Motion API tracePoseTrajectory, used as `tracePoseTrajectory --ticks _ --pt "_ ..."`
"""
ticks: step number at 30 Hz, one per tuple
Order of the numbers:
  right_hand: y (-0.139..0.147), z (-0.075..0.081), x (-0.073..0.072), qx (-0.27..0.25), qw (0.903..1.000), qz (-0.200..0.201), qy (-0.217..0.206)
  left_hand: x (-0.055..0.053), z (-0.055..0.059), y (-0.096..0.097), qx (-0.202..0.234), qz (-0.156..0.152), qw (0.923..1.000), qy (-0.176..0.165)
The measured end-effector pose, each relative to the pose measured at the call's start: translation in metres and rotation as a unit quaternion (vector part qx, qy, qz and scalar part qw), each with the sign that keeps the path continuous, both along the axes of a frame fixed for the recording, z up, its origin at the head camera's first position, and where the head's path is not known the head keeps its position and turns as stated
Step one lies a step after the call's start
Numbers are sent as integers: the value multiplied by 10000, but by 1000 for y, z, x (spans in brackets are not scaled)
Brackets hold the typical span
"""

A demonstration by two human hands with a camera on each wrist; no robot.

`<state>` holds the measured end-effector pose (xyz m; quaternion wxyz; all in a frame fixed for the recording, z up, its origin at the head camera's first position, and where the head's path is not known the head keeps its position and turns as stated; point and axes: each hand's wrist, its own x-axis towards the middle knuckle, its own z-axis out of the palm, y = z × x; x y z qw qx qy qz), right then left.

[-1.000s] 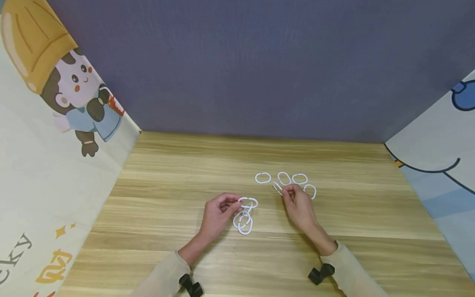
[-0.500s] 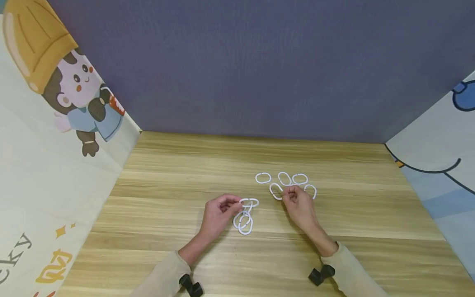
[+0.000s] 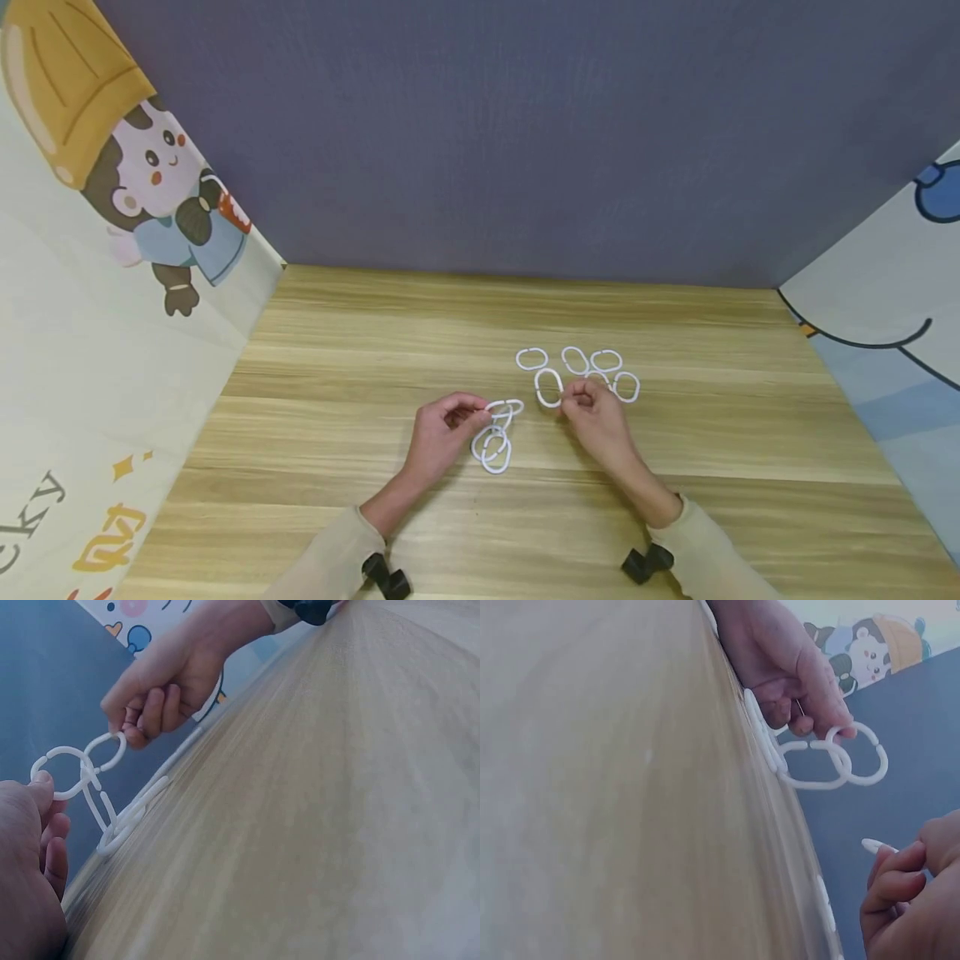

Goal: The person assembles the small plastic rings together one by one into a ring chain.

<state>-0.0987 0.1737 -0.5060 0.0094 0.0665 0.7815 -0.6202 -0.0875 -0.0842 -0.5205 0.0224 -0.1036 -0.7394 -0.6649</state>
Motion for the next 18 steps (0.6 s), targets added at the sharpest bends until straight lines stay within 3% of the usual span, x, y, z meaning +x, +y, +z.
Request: tracePoseTrajectory --ticks 11,18 --pt "-10 20 15 -1008 9938 85 -461 0 0 0 -70 -34 10000 20" --pt "-16 26 21 -1198 9907 224 -599 0 0 0 -83 -44 9999 52"
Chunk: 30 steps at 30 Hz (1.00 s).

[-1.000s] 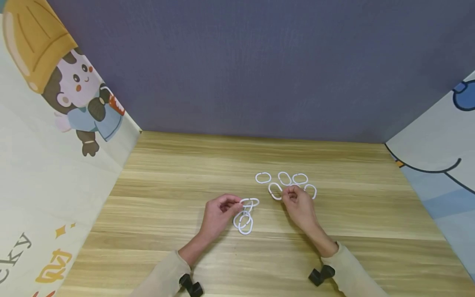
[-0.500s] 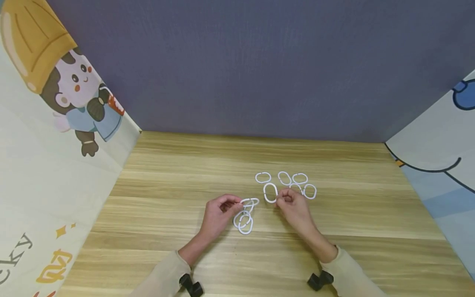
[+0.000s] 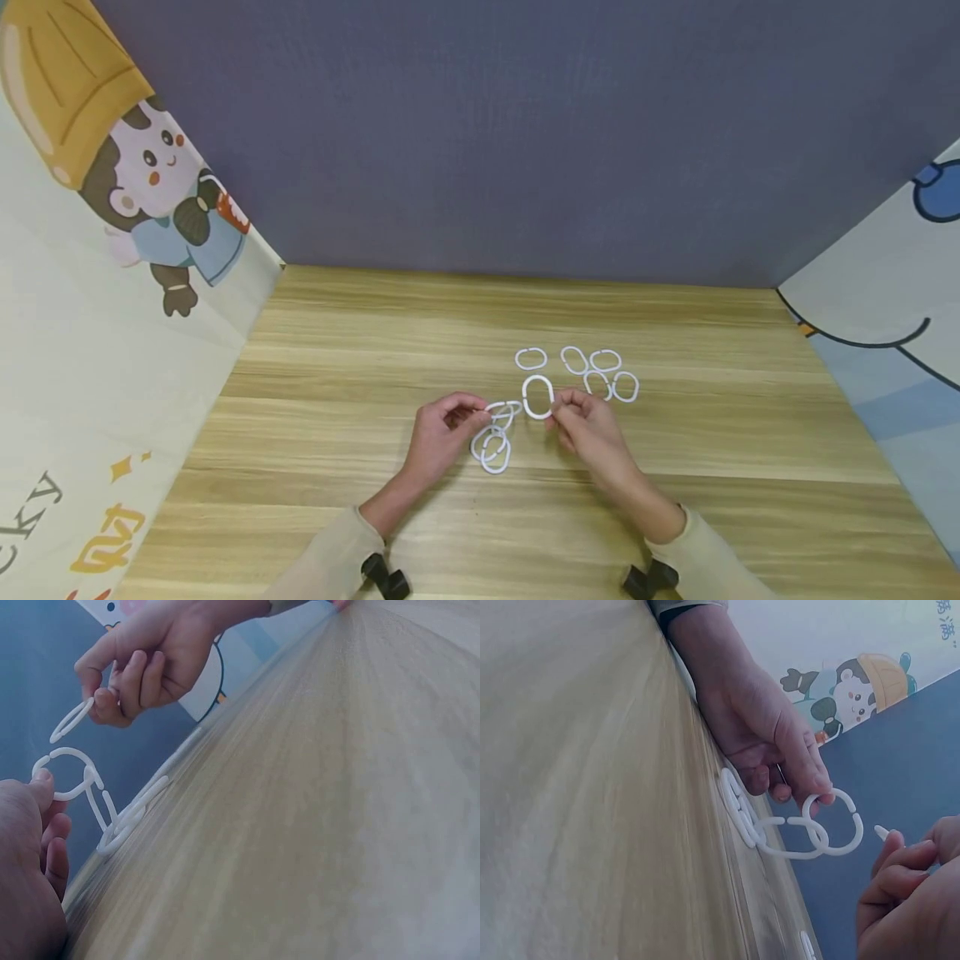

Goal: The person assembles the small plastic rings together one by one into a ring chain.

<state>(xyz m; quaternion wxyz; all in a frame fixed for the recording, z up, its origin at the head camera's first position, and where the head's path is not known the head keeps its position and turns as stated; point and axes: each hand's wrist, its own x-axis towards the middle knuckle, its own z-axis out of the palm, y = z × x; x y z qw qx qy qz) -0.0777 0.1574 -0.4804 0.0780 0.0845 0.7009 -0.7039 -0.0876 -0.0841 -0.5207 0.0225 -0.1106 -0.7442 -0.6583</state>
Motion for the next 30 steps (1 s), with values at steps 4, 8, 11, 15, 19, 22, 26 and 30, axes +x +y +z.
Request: tracePoseTrajectory --ticks 4,8,11,15,19,22,26,30 --pt "-3 0 3 -48 10000 53 -40 0 0 0 -38 1 10000 -12" --pt "-5 0 5 -83 9999 100 -17 -1 -2 0 -44 0 10000 83" --pt "-7 -1 6 -44 9998 186 3 -1 -3 0 -30 3 9999 148" --pt "-9 -3 7 34 9996 291 -32 -1 -3 0 -24 -8 9998 208" --pt "-10 -6 7 93 9992 377 -68 0 -2 0 -95 -46 9994 319" --pt "-10 -7 7 130 9989 450 -45 0 -2 0 -148 -58 9989 434" --pt "-10 -8 7 176 9988 463 -1 0 -2 0 -140 -39 9984 545" --pt "-10 -8 7 234 9989 411 43 0 -2 0 -35 -10 9988 479"
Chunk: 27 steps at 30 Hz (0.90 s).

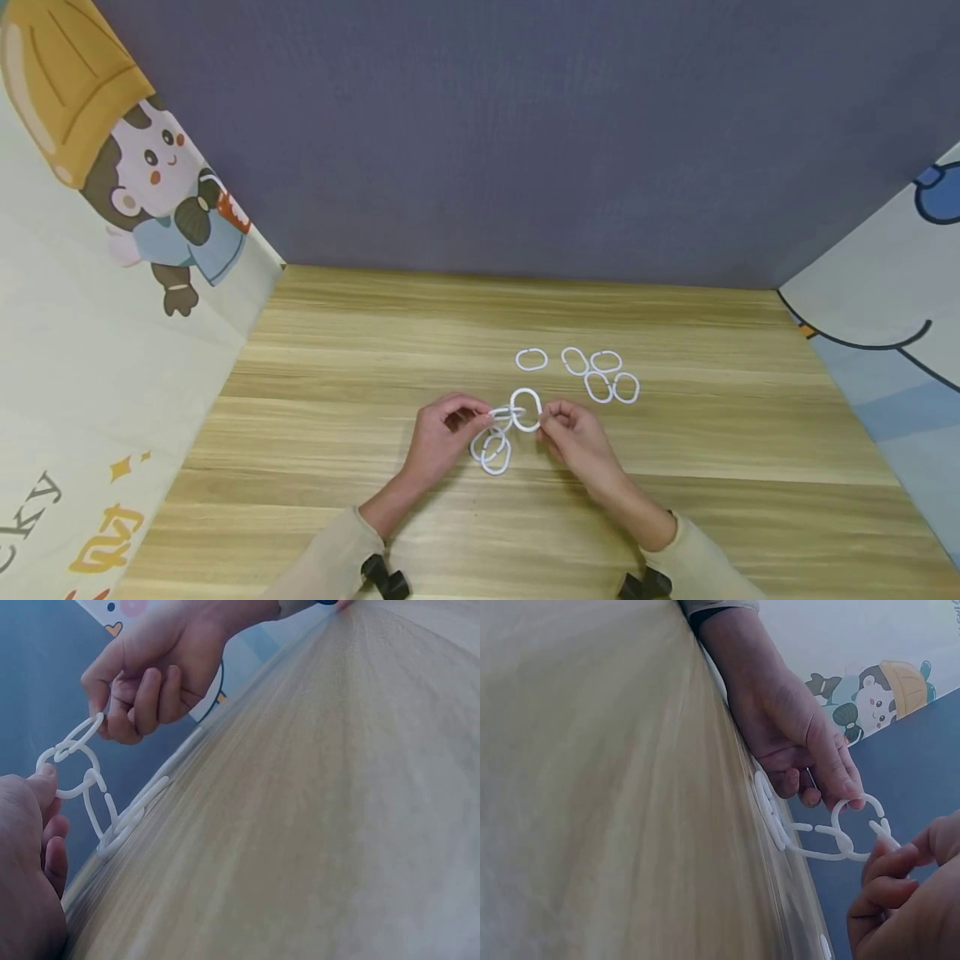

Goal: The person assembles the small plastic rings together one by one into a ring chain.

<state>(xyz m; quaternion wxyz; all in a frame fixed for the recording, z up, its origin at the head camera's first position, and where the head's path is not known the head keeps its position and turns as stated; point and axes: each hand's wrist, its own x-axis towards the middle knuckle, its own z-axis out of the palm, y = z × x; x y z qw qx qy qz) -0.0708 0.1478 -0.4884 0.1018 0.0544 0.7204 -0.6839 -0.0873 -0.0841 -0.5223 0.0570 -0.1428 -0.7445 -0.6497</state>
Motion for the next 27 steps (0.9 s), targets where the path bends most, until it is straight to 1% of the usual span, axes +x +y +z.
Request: tracePoseTrajectory --ticks 4,10,13,16,18,20,24,27 --pt "3 0 -1 8 10000 60 -17 1 1 0 109 85 9998 -110" --pt "7 -2 -1 -88 9995 279 -115 1 2 0 118 181 9997 -118" --pt "8 -3 -2 -92 9994 321 -134 0 2 0 129 231 9996 -110" --pt "10 -6 -2 -215 9989 388 -164 0 2 0 140 269 9995 -119" --pt "11 -8 -3 -417 9978 471 -213 0 1 0 130 282 9994 -139" --pt "12 -10 -4 -756 9950 591 -285 -1 1 0 114 285 9994 -180" --pt "16 -9 -5 -1409 9855 837 -437 -1 0 0 6 259 9992 -289" --pt "17 -6 -6 -1549 9822 913 -535 -2 -1 1 -174 207 9989 -389"
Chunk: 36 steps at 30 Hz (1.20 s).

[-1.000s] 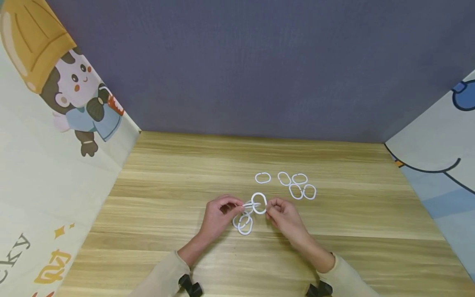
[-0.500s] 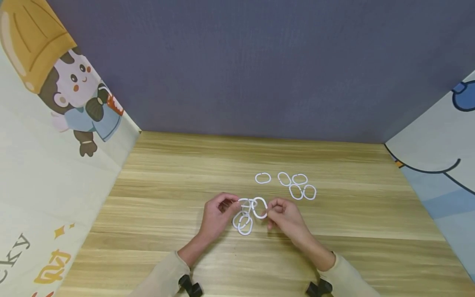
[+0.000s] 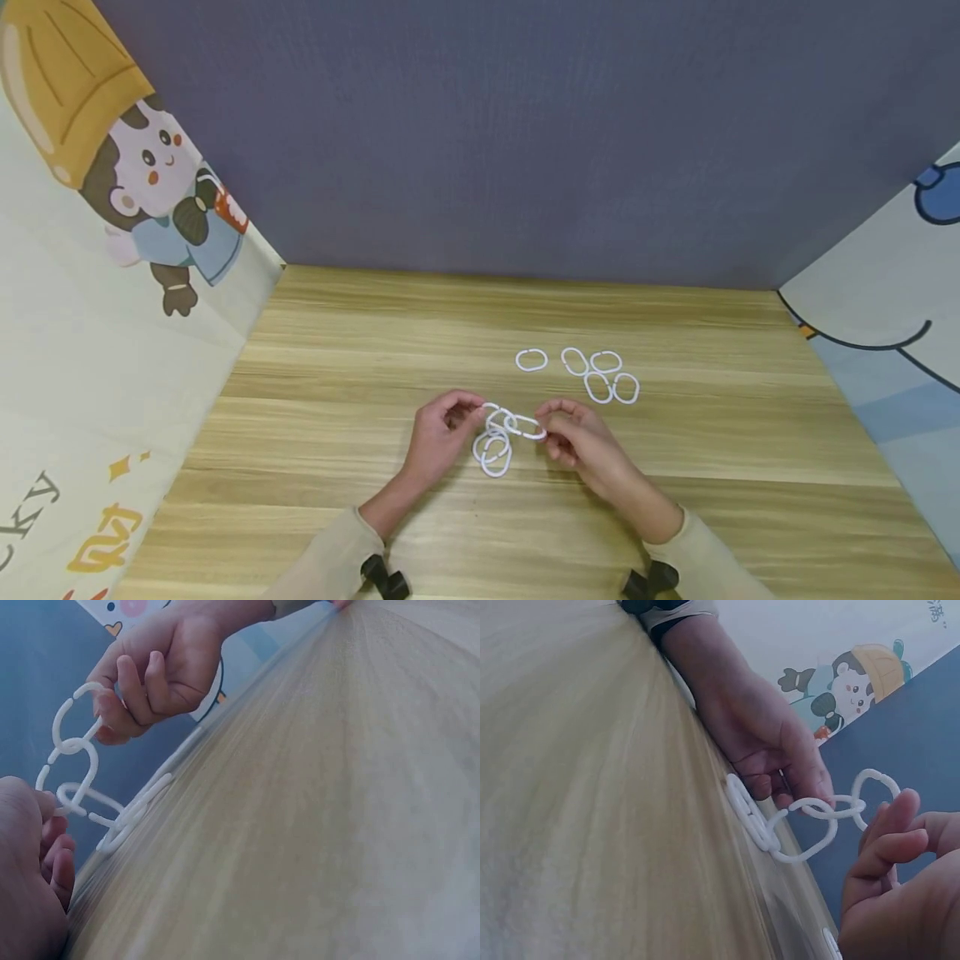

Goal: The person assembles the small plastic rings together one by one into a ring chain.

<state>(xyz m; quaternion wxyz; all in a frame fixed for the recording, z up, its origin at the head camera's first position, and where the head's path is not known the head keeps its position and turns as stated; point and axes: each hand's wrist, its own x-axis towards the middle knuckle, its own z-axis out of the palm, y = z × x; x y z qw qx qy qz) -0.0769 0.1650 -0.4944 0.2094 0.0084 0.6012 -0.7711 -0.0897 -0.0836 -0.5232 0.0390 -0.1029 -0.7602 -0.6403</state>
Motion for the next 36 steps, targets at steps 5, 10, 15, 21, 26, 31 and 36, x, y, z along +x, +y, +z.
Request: tracePoseTrajectory --ticks 5,10,15,21,26,31,36 --pt "1 4 0 -47 9999 20 -104 -2 -1 0 -319 -67 9994 -61" --pt "1 5 0 -124 9998 17 -172 -2 -2 -1 -420 -91 9991 -6" --pt "-1 4 0 -128 9994 -108 -287 -2 -2 -1 -251 -139 9996 -2" --pt "-2 2 0 -154 9991 -213 -346 0 -2 -1 147 -198 9995 201" --pt "-3 1 1 -117 9995 -20 -295 2 0 -2 16 -334 9984 459" --pt "-4 -1 3 -140 9992 227 -314 4 1 -2 -210 -660 9969 378" --pt "-4 -2 5 -161 9987 335 -335 4 1 -1 -150 -750 9960 471"
